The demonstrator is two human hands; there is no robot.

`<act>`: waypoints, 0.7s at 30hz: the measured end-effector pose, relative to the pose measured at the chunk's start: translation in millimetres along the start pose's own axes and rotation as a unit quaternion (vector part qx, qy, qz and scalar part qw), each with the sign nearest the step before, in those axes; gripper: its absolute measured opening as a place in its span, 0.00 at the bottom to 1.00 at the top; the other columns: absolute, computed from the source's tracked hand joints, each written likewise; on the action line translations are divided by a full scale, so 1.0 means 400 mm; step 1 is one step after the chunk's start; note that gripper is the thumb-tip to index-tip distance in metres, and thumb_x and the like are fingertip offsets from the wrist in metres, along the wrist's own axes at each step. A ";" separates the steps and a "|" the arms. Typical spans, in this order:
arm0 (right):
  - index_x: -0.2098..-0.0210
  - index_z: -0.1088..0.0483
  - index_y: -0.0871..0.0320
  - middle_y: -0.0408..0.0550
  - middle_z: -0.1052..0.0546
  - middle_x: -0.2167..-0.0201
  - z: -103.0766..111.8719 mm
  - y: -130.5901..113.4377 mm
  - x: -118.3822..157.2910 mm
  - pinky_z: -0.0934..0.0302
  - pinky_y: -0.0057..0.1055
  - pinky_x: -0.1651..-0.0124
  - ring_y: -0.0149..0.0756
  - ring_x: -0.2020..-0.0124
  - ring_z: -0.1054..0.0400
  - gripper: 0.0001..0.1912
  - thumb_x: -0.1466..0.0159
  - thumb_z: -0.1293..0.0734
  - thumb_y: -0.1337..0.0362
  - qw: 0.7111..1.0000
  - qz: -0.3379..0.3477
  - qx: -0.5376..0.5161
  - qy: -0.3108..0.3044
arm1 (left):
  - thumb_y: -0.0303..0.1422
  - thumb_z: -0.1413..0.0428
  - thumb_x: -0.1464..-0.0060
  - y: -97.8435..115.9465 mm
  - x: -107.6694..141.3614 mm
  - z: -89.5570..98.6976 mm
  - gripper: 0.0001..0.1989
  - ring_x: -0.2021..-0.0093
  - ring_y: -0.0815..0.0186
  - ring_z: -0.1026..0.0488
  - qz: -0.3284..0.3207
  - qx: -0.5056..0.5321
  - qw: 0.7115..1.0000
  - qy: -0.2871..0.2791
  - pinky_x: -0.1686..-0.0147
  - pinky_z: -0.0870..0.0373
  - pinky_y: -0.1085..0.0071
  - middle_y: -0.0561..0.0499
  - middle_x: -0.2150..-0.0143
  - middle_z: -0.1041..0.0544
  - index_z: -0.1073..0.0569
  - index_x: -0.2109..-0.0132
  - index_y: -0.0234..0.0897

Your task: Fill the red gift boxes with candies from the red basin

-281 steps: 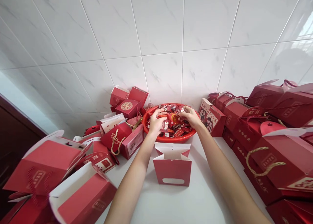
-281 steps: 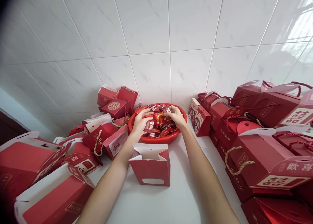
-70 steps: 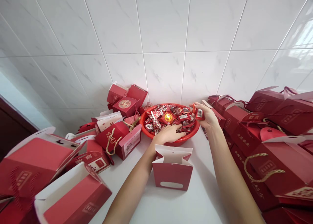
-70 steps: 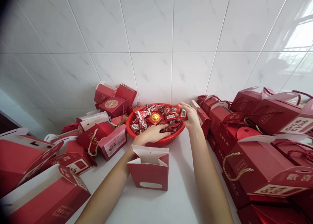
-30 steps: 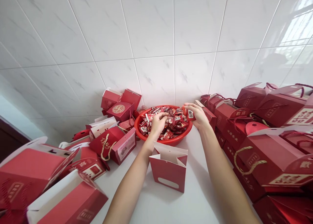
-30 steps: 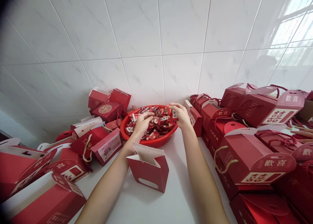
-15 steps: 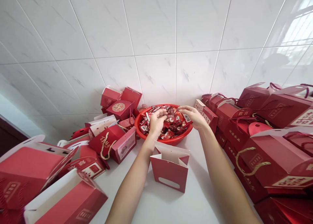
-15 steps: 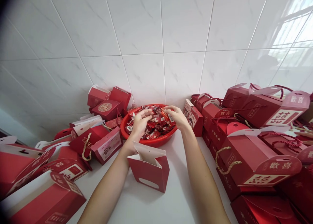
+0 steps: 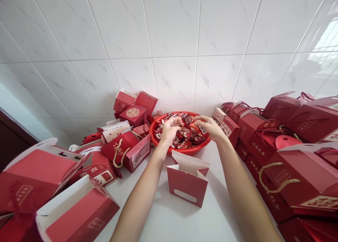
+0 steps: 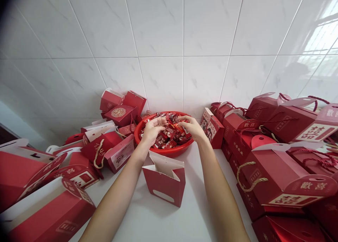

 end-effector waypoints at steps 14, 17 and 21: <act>0.67 0.23 0.55 0.47 0.23 0.67 -0.023 0.001 0.015 0.34 0.31 0.74 0.36 0.69 0.32 0.09 0.49 0.29 0.62 0.997 -0.053 -0.047 -0.040 | 0.21 0.42 0.70 0.048 0.001 0.014 0.15 0.64 0.64 0.23 -0.051 -0.006 0.999 -0.009 0.55 0.26 0.64 0.53 0.68 0.20 0.24 0.68 0.37; 0.67 0.23 0.55 0.46 0.25 0.68 -0.032 -0.004 0.022 0.33 0.30 0.77 0.34 0.72 0.33 0.09 0.49 0.29 0.64 0.995 -0.065 -0.050 -0.053 | 0.21 0.42 0.69 0.059 0.003 0.015 0.15 0.63 0.63 0.23 -0.057 0.003 0.998 -0.006 0.55 0.26 0.64 0.52 0.68 0.20 0.24 0.68 0.36; 0.66 0.24 0.57 0.50 0.22 0.60 -0.045 -0.020 0.031 0.29 0.30 0.75 0.37 0.67 0.28 0.11 0.50 0.32 0.68 0.996 -0.056 -0.045 -0.046 | 0.21 0.40 0.69 0.065 0.007 0.011 0.14 0.61 0.62 0.23 -0.051 0.028 0.998 -0.004 0.53 0.28 0.63 0.52 0.68 0.21 0.24 0.68 0.35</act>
Point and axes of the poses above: each hand's wrist, its own x-axis away from the middle knuckle, its own z-axis out of the back of the hand, y = z × x, the point moved 3 cm from there along -x, towards the middle knuckle
